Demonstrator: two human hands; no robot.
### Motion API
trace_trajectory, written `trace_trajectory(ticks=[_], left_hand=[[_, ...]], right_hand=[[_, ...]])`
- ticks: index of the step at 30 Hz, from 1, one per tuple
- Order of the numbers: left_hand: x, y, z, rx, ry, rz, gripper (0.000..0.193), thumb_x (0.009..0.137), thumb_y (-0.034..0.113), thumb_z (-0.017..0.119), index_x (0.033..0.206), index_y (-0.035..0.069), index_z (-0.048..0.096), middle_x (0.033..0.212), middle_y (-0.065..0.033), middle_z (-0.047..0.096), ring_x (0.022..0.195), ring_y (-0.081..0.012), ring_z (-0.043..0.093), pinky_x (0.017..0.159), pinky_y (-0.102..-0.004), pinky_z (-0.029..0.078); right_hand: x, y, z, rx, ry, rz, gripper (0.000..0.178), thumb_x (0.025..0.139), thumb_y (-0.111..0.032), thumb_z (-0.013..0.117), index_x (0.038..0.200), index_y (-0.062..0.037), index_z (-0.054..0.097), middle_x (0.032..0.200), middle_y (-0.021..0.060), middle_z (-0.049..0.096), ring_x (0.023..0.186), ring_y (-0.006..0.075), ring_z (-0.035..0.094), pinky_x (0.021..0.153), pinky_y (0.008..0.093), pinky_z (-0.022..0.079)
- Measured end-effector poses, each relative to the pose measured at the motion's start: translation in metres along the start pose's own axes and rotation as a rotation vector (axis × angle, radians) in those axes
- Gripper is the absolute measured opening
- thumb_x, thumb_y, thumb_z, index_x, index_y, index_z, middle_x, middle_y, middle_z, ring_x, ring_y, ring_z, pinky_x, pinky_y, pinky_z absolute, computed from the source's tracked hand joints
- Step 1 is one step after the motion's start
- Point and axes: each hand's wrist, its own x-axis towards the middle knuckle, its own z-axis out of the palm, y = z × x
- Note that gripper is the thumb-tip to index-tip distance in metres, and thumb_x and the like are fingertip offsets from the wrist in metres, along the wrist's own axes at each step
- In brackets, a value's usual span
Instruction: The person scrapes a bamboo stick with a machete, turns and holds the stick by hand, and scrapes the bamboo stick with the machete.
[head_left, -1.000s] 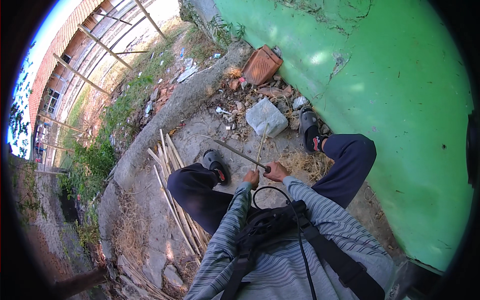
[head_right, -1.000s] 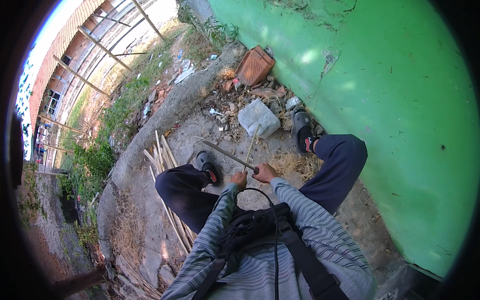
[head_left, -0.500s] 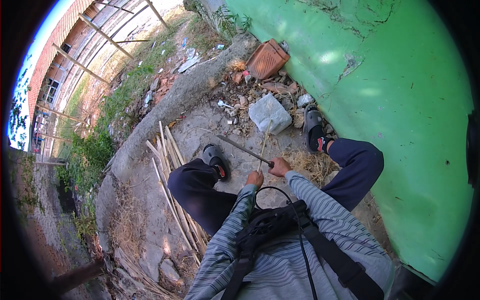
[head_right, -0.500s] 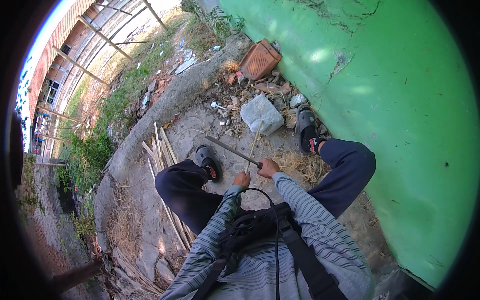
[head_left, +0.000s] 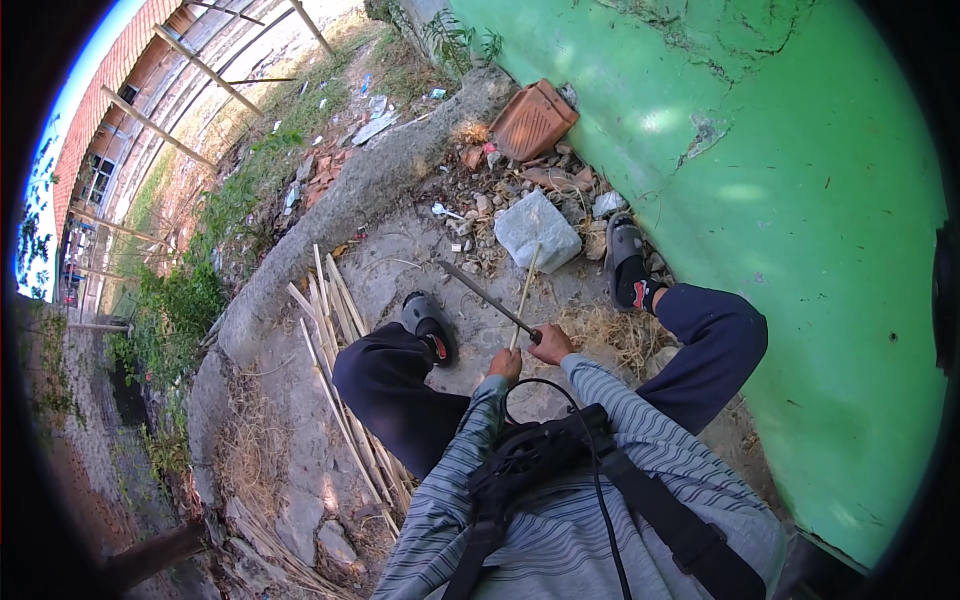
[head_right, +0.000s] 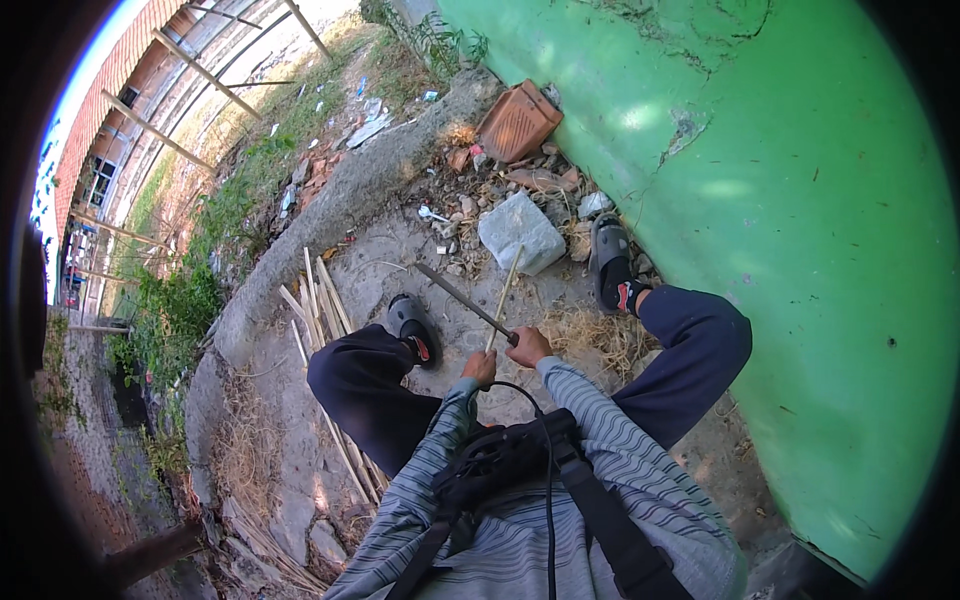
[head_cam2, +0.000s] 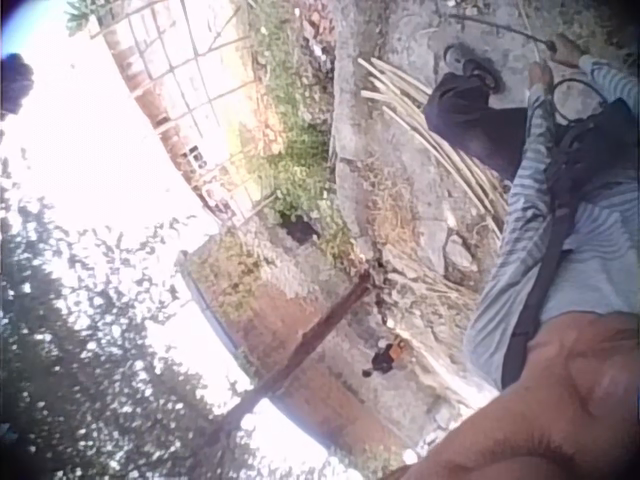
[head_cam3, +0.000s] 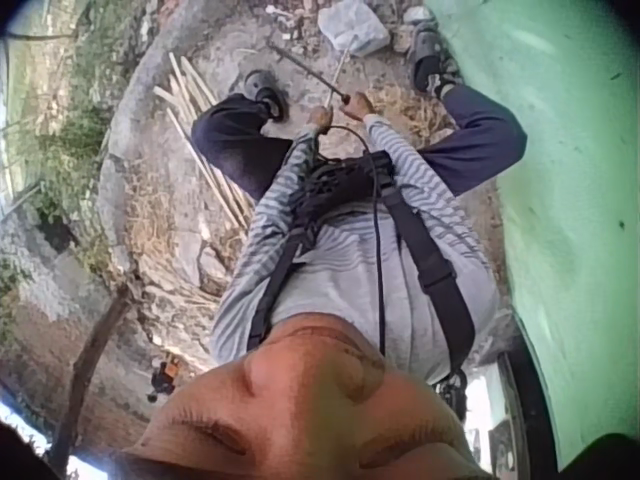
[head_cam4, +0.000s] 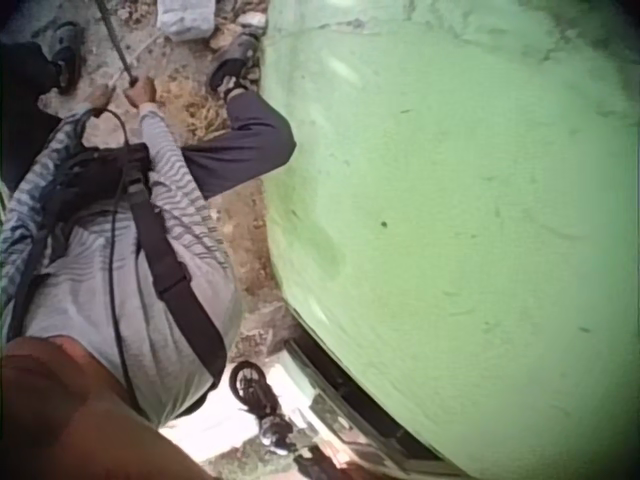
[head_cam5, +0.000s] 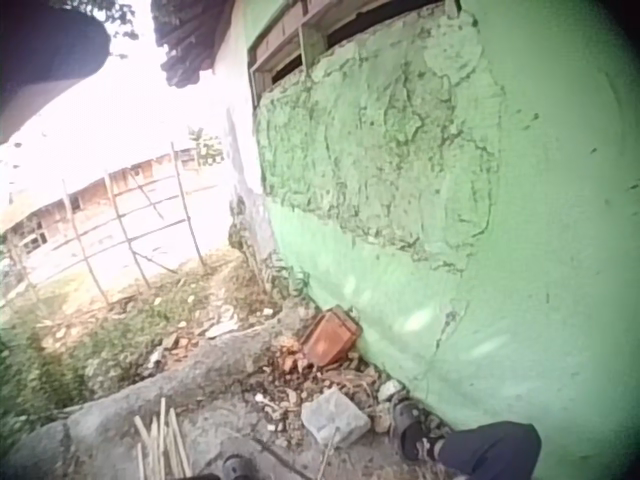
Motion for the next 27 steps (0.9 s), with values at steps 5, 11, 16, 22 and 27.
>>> trace_trajectory(ticks=[5, 11, 16, 22, 27], left_hand=[[-0.002, 0.012, 0.005, -0.002, -0.104, -0.050, 0.061, 0.102, 0.045, 0.045, 0.116, -0.010, 0.067, 0.111, -0.0381, 0.067, 0.112, -0.0524, 0.064, 0.096, -0.0537, 0.051], [0.003, 0.004, -0.003, -0.081, -0.071, -0.073, 0.063, 0.103, 0.047, 0.045, 0.111, -0.011, 0.068, 0.105, -0.0378, 0.068, 0.107, -0.0521, 0.066, 0.092, -0.0539, 0.052], [0.004, -0.008, 0.006, -0.044, 0.070, 0.051, 0.059, 0.102, 0.043, 0.045, 0.075, -0.005, 0.064, 0.060, -0.0175, 0.061, 0.052, -0.0330, 0.063, 0.054, -0.0478, 0.049], [0.010, -0.012, 0.009, -0.083, 0.028, 0.134, 0.058, 0.102, 0.043, 0.044, 0.076, -0.005, 0.063, 0.061, -0.0193, 0.062, 0.054, -0.0348, 0.063, 0.057, -0.0500, 0.050], [0.012, -0.008, 0.016, -0.058, 0.046, 0.074, 0.059, 0.102, 0.043, 0.043, 0.076, -0.006, 0.064, 0.063, -0.0203, 0.063, 0.056, -0.0355, 0.065, 0.058, -0.0504, 0.051]], right_hand=[[-0.011, 0.015, -0.013, -0.033, -0.065, 0.015, 0.028, 0.073, -0.029, 0.075, 0.083, -0.0028, 0.068, 0.075, 0.0190, 0.069, 0.072, 0.0386, 0.067, 0.070, 0.0474, 0.053], [-0.017, 0.001, 0.002, -0.017, 0.014, 0.088, 0.027, 0.072, -0.028, 0.075, 0.082, -0.0042, 0.069, 0.076, 0.0187, 0.069, 0.073, 0.0386, 0.068, 0.071, 0.0475, 0.054], [-0.019, -0.005, -0.010, -0.089, -0.061, 0.007, 0.024, 0.072, -0.028, 0.074, 0.084, -0.0068, 0.071, 0.077, 0.0187, 0.070, 0.078, 0.0401, 0.070, 0.073, 0.0493, 0.056], [-0.027, -0.011, -0.009, -0.082, 0.022, 0.026, 0.022, 0.073, -0.027, 0.073, 0.086, -0.0097, 0.072, 0.081, 0.0177, 0.072, 0.081, 0.0405, 0.071, 0.075, 0.0506, 0.057], [-0.028, -0.010, -0.017, -0.123, -0.056, -0.012, 0.023, 0.074, -0.028, 0.073, 0.088, -0.0106, 0.072, 0.085, 0.0174, 0.073, 0.084, 0.0407, 0.071, 0.078, 0.0505, 0.057]])
